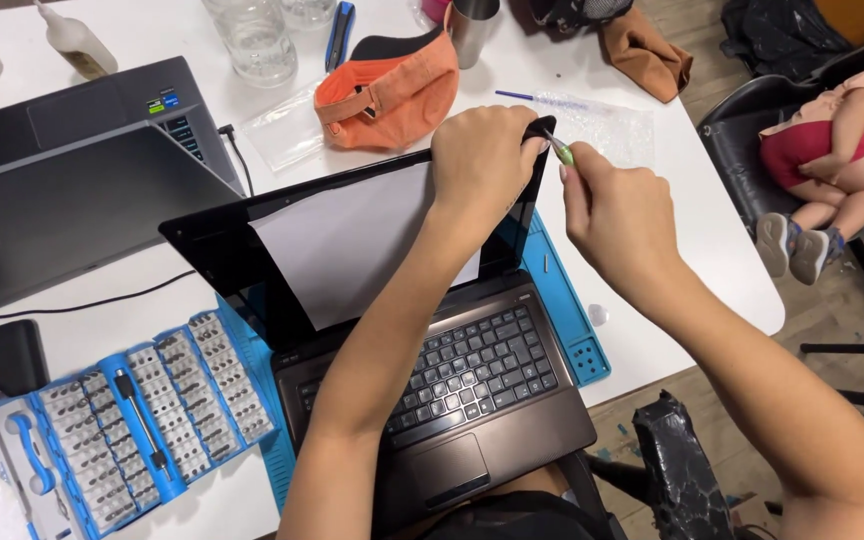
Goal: Removing screws from a laptop screen bezel and prying the bezel off using a screwdriver.
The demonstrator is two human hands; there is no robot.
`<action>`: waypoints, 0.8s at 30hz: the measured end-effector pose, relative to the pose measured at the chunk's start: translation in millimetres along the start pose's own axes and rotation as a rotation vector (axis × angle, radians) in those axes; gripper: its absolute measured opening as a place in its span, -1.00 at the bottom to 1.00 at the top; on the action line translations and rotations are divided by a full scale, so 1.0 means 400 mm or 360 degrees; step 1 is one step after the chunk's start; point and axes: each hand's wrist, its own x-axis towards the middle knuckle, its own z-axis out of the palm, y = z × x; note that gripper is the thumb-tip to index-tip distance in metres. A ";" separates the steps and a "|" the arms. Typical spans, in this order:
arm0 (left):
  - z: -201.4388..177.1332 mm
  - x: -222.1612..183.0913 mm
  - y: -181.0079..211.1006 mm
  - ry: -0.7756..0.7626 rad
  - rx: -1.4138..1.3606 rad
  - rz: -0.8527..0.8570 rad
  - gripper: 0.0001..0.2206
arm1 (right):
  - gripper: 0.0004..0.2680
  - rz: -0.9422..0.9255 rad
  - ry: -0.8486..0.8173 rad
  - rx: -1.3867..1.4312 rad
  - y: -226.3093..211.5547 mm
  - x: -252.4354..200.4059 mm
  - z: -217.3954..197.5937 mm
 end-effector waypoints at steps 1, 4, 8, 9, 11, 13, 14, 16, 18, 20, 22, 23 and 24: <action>0.002 0.000 -0.001 0.0006 0.0000 -0.0005 -0.75 | -0.79 -0.0008 0.0000 -0.0002 -0.004 -0.001 -0.005; 0.010 -0.005 -0.003 0.0019 -0.0012 0.0011 -0.75 | -0.83 -0.0296 0.0108 -0.0410 -0.004 -0.012 -0.006; -0.001 -0.007 -0.002 0.0082 -0.0031 0.0072 -0.76 | -0.76 -0.0716 0.0451 -0.1223 0.037 -0.012 0.003; -0.009 -0.014 0.000 0.0104 -0.0035 0.0102 -0.76 | -0.71 -0.0823 0.0516 -0.1385 0.049 -0.011 0.001; -0.024 -0.020 0.008 0.0097 -0.0049 0.0107 -0.76 | -0.73 -0.0760 0.0442 -0.1236 0.058 -0.008 -0.017; -0.031 -0.023 0.013 0.0092 -0.0060 0.0116 -0.76 | -0.75 -0.0694 0.0374 -0.1088 0.060 -0.002 -0.027; -0.031 -0.023 0.014 0.0112 -0.0068 0.0123 -0.77 | -0.75 -0.0341 0.0078 -0.0681 0.057 0.005 -0.027; -0.031 -0.027 0.014 0.0126 -0.0077 0.0126 -0.77 | -0.67 0.0014 -0.0216 -0.0264 0.053 0.011 -0.027; -0.032 -0.026 0.014 0.0137 -0.0083 0.0130 -0.76 | -0.66 0.0328 -0.0276 0.0357 0.054 0.020 -0.029; -0.005 -0.018 0.018 0.0140 0.0052 0.0074 -0.84 | -0.70 0.0408 -0.0375 0.0518 0.032 0.034 -0.062; 0.008 -0.010 0.020 0.0147 0.0188 0.0036 -0.82 | -0.74 0.0493 -0.0456 0.0684 0.035 0.034 -0.059; 0.008 -0.010 0.019 0.0150 0.0184 0.0037 -0.83 | -0.76 0.0281 -0.0318 0.0409 0.049 0.027 -0.040; 0.008 -0.010 0.018 0.0153 0.0180 0.0037 -0.83 | -0.73 0.0067 -0.0182 0.0135 0.062 0.020 -0.022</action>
